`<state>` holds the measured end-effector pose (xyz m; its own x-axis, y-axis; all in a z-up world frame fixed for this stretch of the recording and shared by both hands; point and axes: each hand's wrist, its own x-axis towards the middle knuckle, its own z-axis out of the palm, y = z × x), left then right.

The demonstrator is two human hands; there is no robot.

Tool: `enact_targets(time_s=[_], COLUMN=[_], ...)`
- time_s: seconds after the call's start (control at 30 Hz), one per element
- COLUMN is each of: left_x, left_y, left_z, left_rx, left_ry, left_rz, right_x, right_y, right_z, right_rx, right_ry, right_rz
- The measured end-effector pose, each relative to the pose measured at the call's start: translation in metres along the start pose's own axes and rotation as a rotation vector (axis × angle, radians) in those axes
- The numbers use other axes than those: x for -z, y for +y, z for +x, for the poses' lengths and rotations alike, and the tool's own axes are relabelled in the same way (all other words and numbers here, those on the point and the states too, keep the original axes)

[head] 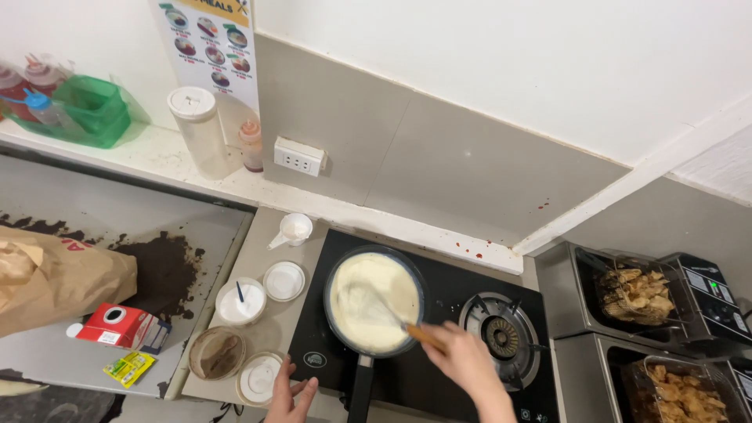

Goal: The person pours a liquid from a carton into a pan on a stove and whisks the mixture continuously. The person also handles a small packet and a paper bag while cooking.

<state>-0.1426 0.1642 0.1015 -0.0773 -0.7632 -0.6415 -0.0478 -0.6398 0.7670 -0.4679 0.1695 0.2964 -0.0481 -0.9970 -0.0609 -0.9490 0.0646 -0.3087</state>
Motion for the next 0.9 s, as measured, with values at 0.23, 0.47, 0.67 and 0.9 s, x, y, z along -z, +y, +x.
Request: enact_targets(time_s=[0.23, 0.47, 0.67, 0.9], left_x=[0.006, 0.015, 0.012, 0.012], left_y=[0.027, 0.019, 0.012, 0.001], left_z=[-0.028, -0.023, -0.022, -0.019], left_rx=[0.06, -0.05, -0.13, -0.144], left_ry=[0.043, 0.183, 0.303, 0.282], left_rz=[-0.003, 0.014, 0.007, -0.03], right_x=[0.002, 0.021, 0.009, 0.005], right_y=[0.016, 0.044, 0.01, 0.009], right_z=[-0.001, -0.018, -0.017, -0.005], right_rx=[-0.22, -0.299, -0.102, -0.146], right_ry=[-0.027, -0.013, -0.08, 0.085], right_rz=[-0.14, -0.206, -0.135, -0.049])
